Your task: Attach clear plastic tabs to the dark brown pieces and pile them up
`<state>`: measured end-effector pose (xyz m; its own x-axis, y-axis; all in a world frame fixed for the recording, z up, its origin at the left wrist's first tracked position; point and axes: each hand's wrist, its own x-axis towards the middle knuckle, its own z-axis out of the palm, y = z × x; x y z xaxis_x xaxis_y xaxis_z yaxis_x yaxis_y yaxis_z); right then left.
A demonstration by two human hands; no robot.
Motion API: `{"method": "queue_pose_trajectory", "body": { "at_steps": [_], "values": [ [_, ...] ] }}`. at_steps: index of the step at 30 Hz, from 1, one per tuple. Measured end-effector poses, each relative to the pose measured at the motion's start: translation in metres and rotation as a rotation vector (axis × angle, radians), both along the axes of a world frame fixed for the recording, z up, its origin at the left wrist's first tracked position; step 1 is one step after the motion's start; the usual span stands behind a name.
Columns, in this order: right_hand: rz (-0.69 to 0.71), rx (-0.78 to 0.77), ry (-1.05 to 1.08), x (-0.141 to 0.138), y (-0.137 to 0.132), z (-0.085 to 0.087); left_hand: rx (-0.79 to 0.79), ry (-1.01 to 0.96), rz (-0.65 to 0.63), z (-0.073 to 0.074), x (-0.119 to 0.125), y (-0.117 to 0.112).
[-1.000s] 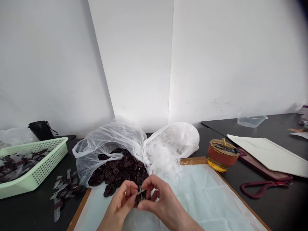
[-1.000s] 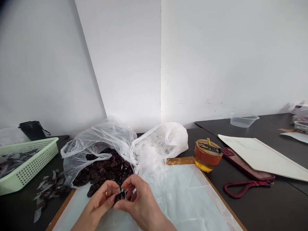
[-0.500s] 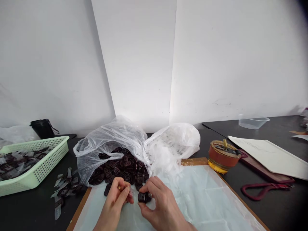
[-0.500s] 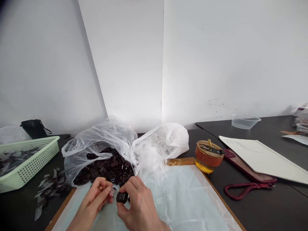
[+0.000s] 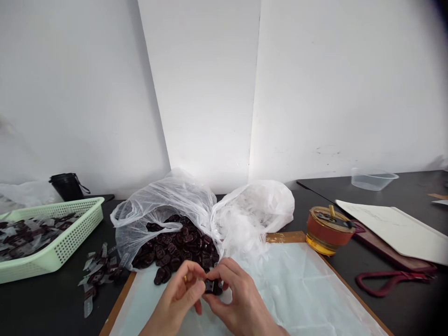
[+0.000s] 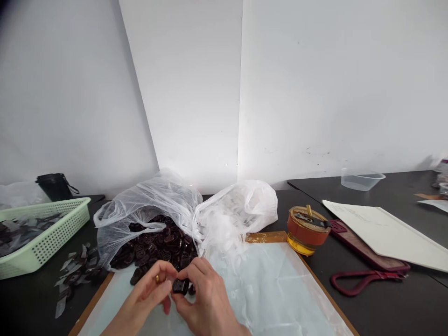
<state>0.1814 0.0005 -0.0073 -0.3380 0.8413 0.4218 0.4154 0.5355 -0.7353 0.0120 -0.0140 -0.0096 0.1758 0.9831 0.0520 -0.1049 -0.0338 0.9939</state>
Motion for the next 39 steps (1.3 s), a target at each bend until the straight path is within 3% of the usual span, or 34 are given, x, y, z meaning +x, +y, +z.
{"method": "queue_pose_trajectory", "body": {
  "at_steps": [2, 4, 7, 8, 9, 11, 12, 14, 17, 21, 24, 30, 34, 39],
  "values": [
    [0.063, -0.066, 0.043, 0.002, 0.001, 0.003, -0.008, -0.018, -0.035, -0.003, 0.002, 0.002],
    [0.103, -0.125, 0.101, 0.008, 0.004, 0.008, -0.053, -0.048, 0.039, -0.003, -0.002, 0.006],
    [0.024, -0.135, 0.096, 0.024, 0.013, 0.015, -0.107, -0.272, 0.363, 0.006, -0.026, 0.015],
    [0.002, -0.125, 0.037, 0.029, 0.017, 0.016, -0.1, -0.402, 0.518, 0.01, -0.039, 0.018],
    [-0.024, -0.11, -0.033, 0.035, 0.02, 0.016, -0.073, -0.46, 0.596, 0.015, -0.053, 0.022],
    [-0.059, -0.061, -0.209, 0.042, 0.024, 0.013, -0.039, -0.561, 0.709, 0.023, -0.082, 0.028],
    [-0.069, -0.045, -0.293, 0.044, 0.026, 0.011, -0.071, -0.718, 0.766, 0.026, -0.094, 0.03],
    [-0.072, -0.024, -0.432, 0.043, 0.026, 0.005, -0.104, -0.895, 0.797, 0.029, -0.109, 0.033],
    [-0.046, -0.009, -0.552, 0.036, 0.025, -0.003, -0.146, -0.902, 0.755, 0.027, -0.105, 0.032],
    [-0.037, -0.002, -0.522, 0.03, 0.027, -0.005, -0.128, -0.609, 0.618, 0.021, -0.069, 0.025],
    [-0.023, -0.096, -0.218, 0.032, 0.032, -0.002, -0.129, -0.38, 0.489, 0.019, -0.044, 0.017],
    [0.031, -0.648, 0.635, 0.032, 0.035, 0.006, 0.021, 0.086, 0.173, 0.006, -0.013, 0.005],
    [0.141, -0.855, 0.879, 0.023, 0.028, 0.007, 0.039, 0.238, 0.074, -0.008, 0.0, 0.004],
    [0.251, -1.0, 0.962, 0.011, 0.019, 0.002, 0.07, 0.286, 0.008, -0.01, 0.004, 0.006]
  ]
}}
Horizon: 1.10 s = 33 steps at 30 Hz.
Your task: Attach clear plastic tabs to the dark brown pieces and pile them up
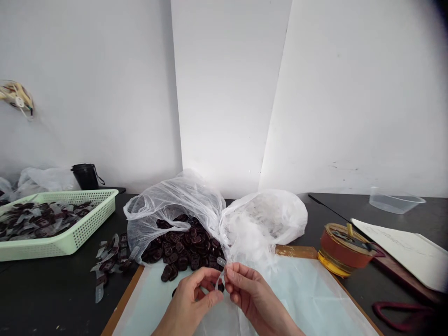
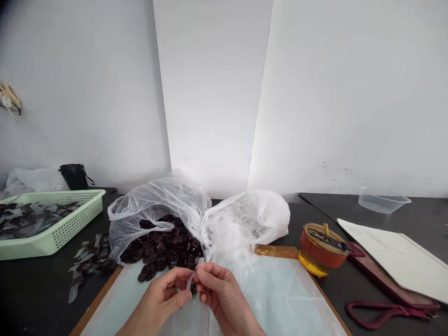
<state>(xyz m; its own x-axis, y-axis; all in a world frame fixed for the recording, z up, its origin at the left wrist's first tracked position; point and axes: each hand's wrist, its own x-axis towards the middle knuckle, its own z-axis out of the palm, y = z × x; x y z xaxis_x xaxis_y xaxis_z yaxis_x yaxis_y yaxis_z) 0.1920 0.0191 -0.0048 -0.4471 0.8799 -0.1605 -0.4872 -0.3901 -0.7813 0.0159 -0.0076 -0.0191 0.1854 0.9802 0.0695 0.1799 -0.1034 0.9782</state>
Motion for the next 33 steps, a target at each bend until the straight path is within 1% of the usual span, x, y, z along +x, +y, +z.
{"method": "queue_pose_trajectory", "body": {
  "at_steps": [4, 8, 11, 13, 14, 16, 18, 19, 21, 23, 25, 27, 29, 30, 31, 33],
  "values": [
    [0.008, 0.011, 0.006, -0.002, -0.002, -0.005, -0.023, 0.019, 0.01, 0.001, 0.0, 0.0],
    [-0.066, 0.035, -0.045, -0.002, -0.002, -0.008, -0.079, -0.024, 0.001, -0.001, 0.002, -0.002],
    [-0.102, 0.042, -0.047, -0.003, -0.005, -0.006, -0.111, -0.069, -0.026, 0.0, 0.001, -0.003],
    [-0.092, 0.056, -0.038, -0.003, -0.006, -0.001, -0.097, -0.075, -0.045, 0.004, -0.005, -0.001],
    [-0.091, 0.068, -0.034, -0.003, -0.007, 0.002, -0.076, -0.061, -0.032, 0.007, -0.009, 0.0],
    [-0.111, 0.102, -0.04, 0.0, -0.007, 0.008, -0.012, 0.025, 0.042, 0.013, -0.017, 0.001],
    [-0.142, 0.137, -0.073, 0.003, -0.006, 0.014, 0.072, 0.181, 0.126, 0.017, -0.024, 0.002],
    [-0.153, 0.15, -0.09, 0.005, -0.005, 0.015, 0.13, 0.266, 0.144, 0.018, -0.025, 0.002],
    [-0.16, 0.162, -0.104, 0.007, -0.003, 0.017, 0.273, 0.415, 0.105, 0.016, -0.021, 0.002],
    [-0.157, 0.166, -0.091, 0.008, -0.002, 0.015, 0.384, 0.54, 0.005, 0.01, -0.013, 0.0],
    [-0.151, 0.167, -0.077, 0.008, -0.001, 0.013, 0.425, 0.639, -0.075, 0.003, -0.004, 0.0],
    [-0.147, 0.168, -0.082, 0.008, -0.001, 0.012, 0.427, 0.687, -0.099, -0.003, 0.001, 0.001],
    [-0.147, 0.174, -0.114, 0.008, -0.002, 0.013, 0.421, 0.671, -0.083, -0.006, 0.002, 0.003],
    [-0.148, 0.182, -0.137, 0.009, -0.003, 0.014, 0.407, 0.632, -0.065, -0.005, 0.001, 0.004],
    [-0.147, 0.189, -0.162, 0.009, -0.003, 0.014, 0.373, 0.569, -0.039, -0.004, 0.0, 0.005],
    [-0.137, 0.2, -0.204, 0.009, -0.004, 0.015, 0.227, 0.371, 0.026, 0.0, -0.003, 0.006]
  ]
}}
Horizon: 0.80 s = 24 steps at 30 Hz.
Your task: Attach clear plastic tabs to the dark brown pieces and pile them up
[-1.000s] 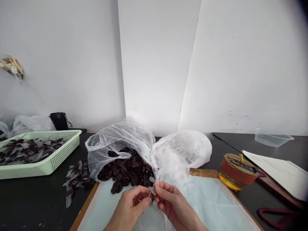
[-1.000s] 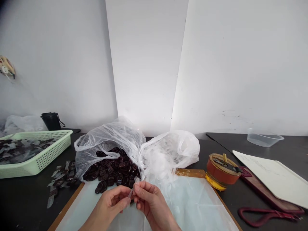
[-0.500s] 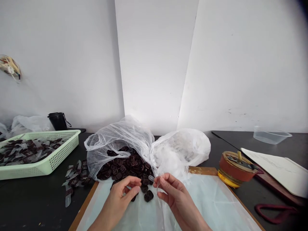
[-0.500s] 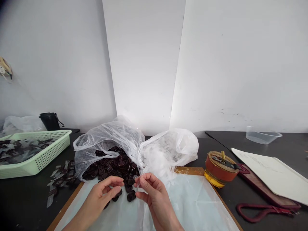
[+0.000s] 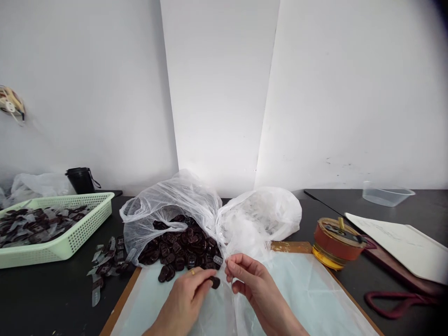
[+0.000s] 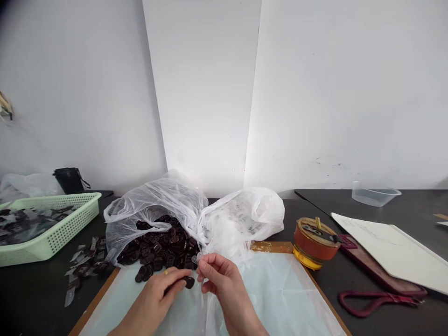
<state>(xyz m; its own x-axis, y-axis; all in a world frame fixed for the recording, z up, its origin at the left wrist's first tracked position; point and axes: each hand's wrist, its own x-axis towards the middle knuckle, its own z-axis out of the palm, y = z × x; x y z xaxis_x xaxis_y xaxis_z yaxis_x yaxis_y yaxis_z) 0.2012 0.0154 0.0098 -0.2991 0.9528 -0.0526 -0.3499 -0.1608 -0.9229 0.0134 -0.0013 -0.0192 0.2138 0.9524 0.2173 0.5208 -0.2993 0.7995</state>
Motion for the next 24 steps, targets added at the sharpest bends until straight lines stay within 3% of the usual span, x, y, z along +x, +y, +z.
{"method": "queue_pose_trajectory", "body": {
  "at_steps": [4, 9, 16, 24],
  "values": [
    [0.046, -0.001, -0.058, 0.0, 0.001, -0.004, -0.304, -0.505, 0.09, 0.009, -0.003, 0.001],
    [0.087, 0.001, -0.116, -0.003, 0.001, -0.01, -0.498, -0.96, 0.062, 0.013, -0.006, -0.003],
    [0.165, 0.017, -0.131, -0.008, -0.001, -0.007, -0.538, -1.017, 0.007, 0.012, -0.005, -0.006],
    [0.15, -0.03, -0.12, -0.006, -0.002, -0.007, -0.48, -0.963, 0.11, 0.016, -0.005, -0.004]
  ]
}}
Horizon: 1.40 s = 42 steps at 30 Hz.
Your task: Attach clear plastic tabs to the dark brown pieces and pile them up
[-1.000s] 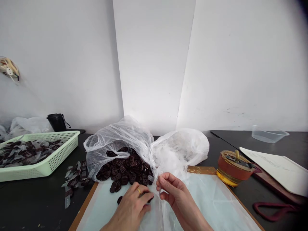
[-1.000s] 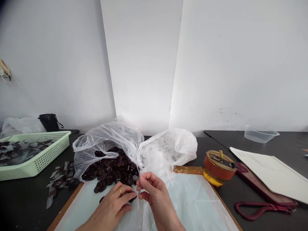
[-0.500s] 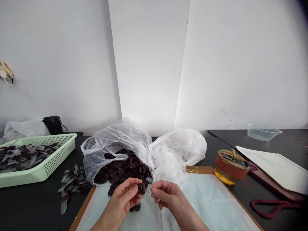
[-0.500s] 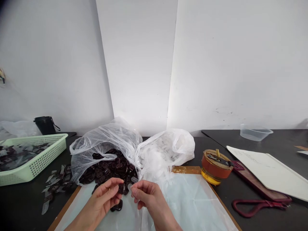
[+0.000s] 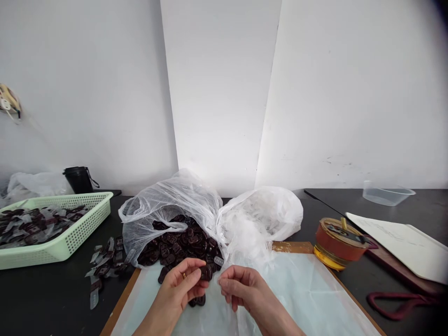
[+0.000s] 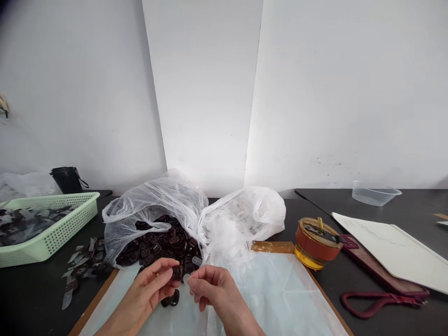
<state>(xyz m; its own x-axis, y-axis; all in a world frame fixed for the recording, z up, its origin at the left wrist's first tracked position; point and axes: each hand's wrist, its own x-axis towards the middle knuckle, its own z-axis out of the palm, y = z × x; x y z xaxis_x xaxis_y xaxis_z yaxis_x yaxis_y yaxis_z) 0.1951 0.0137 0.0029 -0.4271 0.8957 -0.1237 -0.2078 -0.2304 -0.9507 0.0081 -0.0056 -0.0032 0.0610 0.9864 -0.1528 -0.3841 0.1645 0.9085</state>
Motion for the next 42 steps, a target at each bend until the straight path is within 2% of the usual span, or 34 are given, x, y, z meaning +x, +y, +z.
{"method": "queue_pose_trajectory", "body": {
  "at_steps": [4, 13, 20, 24, 29, 36, 42],
  "values": [
    [0.03, -0.047, 0.024, -0.003, -0.002, -0.002, 0.011, -0.036, -0.003, 0.003, 0.002, -0.002],
    [0.058, -0.18, 0.102, -0.007, -0.004, -0.005, 0.067, 0.018, -0.058, 0.006, 0.0, -0.006],
    [0.1, -0.205, 0.173, -0.005, -0.003, -0.008, 0.111, 0.081, -0.09, 0.007, 0.0, -0.007],
    [0.105, -0.228, 0.188, -0.006, -0.004, -0.011, 0.132, 0.13, -0.086, 0.0, -0.003, -0.006],
    [0.125, -0.252, 0.215, -0.006, -0.003, -0.015, 0.208, 0.173, -0.142, -0.012, -0.009, -0.003],
    [0.101, -0.205, 0.163, -0.006, -0.004, -0.011, 0.235, 0.176, -0.136, -0.008, -0.009, -0.001],
    [0.057, -0.082, 0.15, -0.01, -0.001, -0.023, 0.225, 0.139, -0.184, -0.006, -0.008, -0.002]
  ]
}}
